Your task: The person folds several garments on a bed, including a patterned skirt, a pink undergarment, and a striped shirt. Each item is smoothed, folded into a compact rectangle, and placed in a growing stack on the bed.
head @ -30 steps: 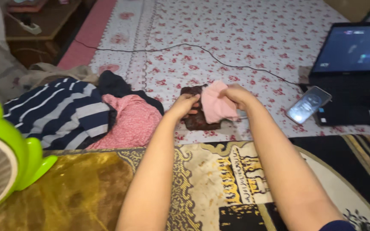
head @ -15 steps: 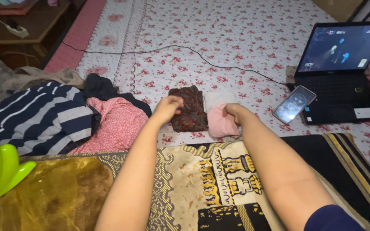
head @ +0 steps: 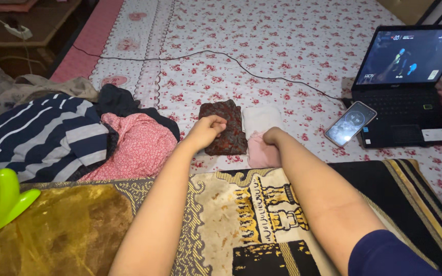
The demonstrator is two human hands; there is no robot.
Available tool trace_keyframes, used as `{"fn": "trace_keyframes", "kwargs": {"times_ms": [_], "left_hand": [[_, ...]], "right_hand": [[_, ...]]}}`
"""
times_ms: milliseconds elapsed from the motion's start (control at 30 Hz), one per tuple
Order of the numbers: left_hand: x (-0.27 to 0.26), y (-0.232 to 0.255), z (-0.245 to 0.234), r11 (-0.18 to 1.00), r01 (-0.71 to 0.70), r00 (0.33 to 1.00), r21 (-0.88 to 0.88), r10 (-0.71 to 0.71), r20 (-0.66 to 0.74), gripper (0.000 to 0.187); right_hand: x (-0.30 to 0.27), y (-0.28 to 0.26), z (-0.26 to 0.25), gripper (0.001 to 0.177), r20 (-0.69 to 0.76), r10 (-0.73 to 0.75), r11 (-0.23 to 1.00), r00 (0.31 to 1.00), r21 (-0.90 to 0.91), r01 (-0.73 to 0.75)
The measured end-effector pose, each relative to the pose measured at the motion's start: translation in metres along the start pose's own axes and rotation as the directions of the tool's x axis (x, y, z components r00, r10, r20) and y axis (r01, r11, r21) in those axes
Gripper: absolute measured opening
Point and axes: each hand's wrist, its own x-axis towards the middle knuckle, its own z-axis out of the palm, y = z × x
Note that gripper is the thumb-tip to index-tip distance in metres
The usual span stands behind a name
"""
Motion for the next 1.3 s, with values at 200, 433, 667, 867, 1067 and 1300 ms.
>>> {"fn": "trace_keyframes", "kwargs": {"times_ms": [200,433,667,867,1067,1300], "left_hand": [[-0.01,0.013,0.005,0.963,-0.017,0.999,0.268,0.006,0.04,0.029],[-0.01,0.007,0.006,0.942,0.014,0.991,0.336,-0.057,0.12,0.03],[-0.025,0.023,-0.006,0.857,0.135,0.99,0.497,-0.138,-0.031,0.032],[-0.011,0.017,-0.01,0.878,0.243,0.908,0.413,-0.056,-0.416,0.032],[0.032,-0.022,-0.039,0.924,-0.201,0.516,-0.325,-0.182,-0.837,0.033],[-0.024,0.027,-0.089,0.891,0.084,-0.11,-0.446,-0.436,-0.893,0.041]], "right_hand": [[0.007,-0.006,-0.007,0.031,-0.342,-0.167,0.833,0.924,-0.551,-0.053],[0.034,-0.002,-0.017,0.026,-0.433,-0.207,0.858,0.877,-0.511,-0.05],[-0.001,-0.023,-0.006,0.022,-0.669,-0.524,0.82,0.527,-0.564,0.099],[-0.058,-0.103,0.064,0.014,-0.651,-0.717,0.672,0.25,-0.55,0.495],[-0.05,-0.182,0.163,0.016,-0.659,-0.636,0.487,0.401,0.06,0.871],[-0.034,-0.206,0.253,0.016,-0.647,-0.517,0.064,0.56,0.623,0.78]]}}
